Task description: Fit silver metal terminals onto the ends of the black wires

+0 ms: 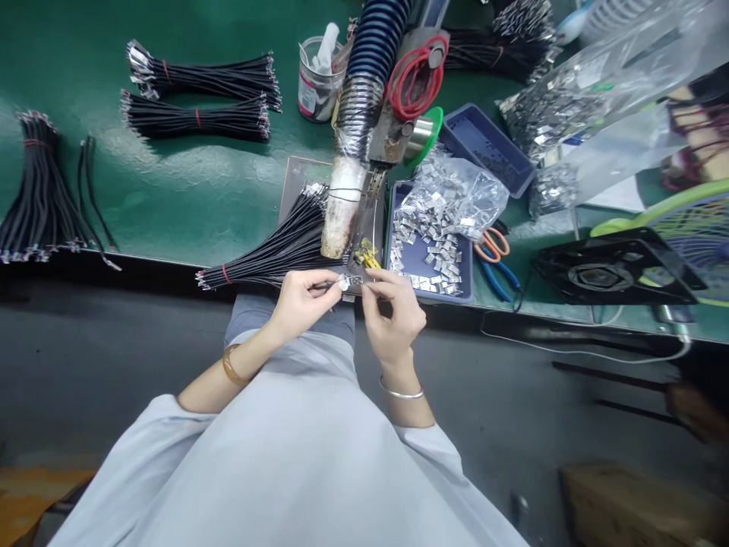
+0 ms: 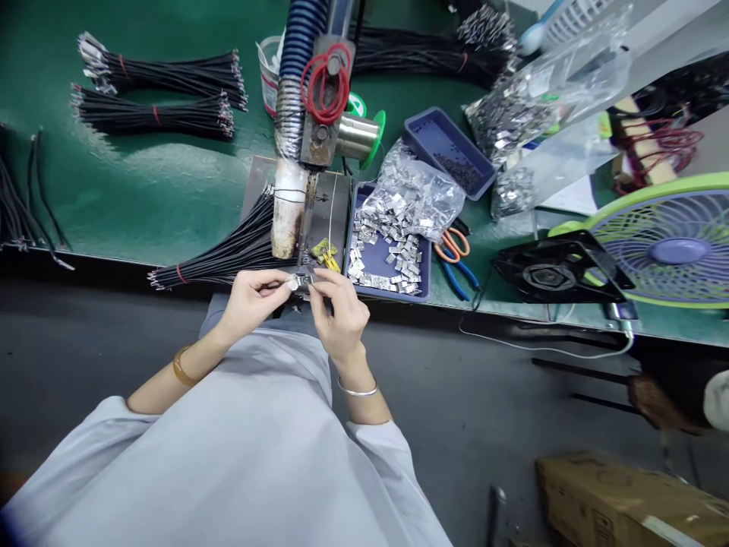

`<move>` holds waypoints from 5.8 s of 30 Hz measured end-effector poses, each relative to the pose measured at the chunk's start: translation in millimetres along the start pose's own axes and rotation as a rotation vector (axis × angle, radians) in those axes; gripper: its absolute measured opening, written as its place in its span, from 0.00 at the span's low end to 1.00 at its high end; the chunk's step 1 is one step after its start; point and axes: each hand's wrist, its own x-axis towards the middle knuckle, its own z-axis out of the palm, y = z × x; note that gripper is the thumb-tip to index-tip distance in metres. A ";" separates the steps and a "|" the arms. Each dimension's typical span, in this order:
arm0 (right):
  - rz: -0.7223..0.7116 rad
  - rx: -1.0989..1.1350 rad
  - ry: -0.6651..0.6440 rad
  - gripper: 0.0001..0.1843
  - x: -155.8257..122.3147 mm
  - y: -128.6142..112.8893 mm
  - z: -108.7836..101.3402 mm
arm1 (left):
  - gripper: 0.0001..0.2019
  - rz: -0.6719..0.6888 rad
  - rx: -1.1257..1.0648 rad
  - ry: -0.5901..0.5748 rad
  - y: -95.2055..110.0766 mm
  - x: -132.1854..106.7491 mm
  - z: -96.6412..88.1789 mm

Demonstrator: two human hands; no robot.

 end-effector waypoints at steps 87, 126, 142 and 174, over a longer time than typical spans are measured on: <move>0.146 0.195 -0.068 0.07 5.8 2.8 9.3 | 0.08 0.058 0.177 0.111 2.7 5.7 7.0; 0.541 -0.178 -0.118 0.09 35.2 71.3 -29.5 | 0.10 0.213 0.251 -0.348 -2.1 13.0 -28.2; 0.508 0.399 0.021 0.07 -8.9 -4.5 13.6 | 0.11 -0.028 0.090 -0.185 -0.6 13.4 -15.2; 0.619 0.581 -0.036 0.04 -7.6 -6.8 18.4 | 0.09 0.074 0.166 -0.151 -0.5 9.8 -12.6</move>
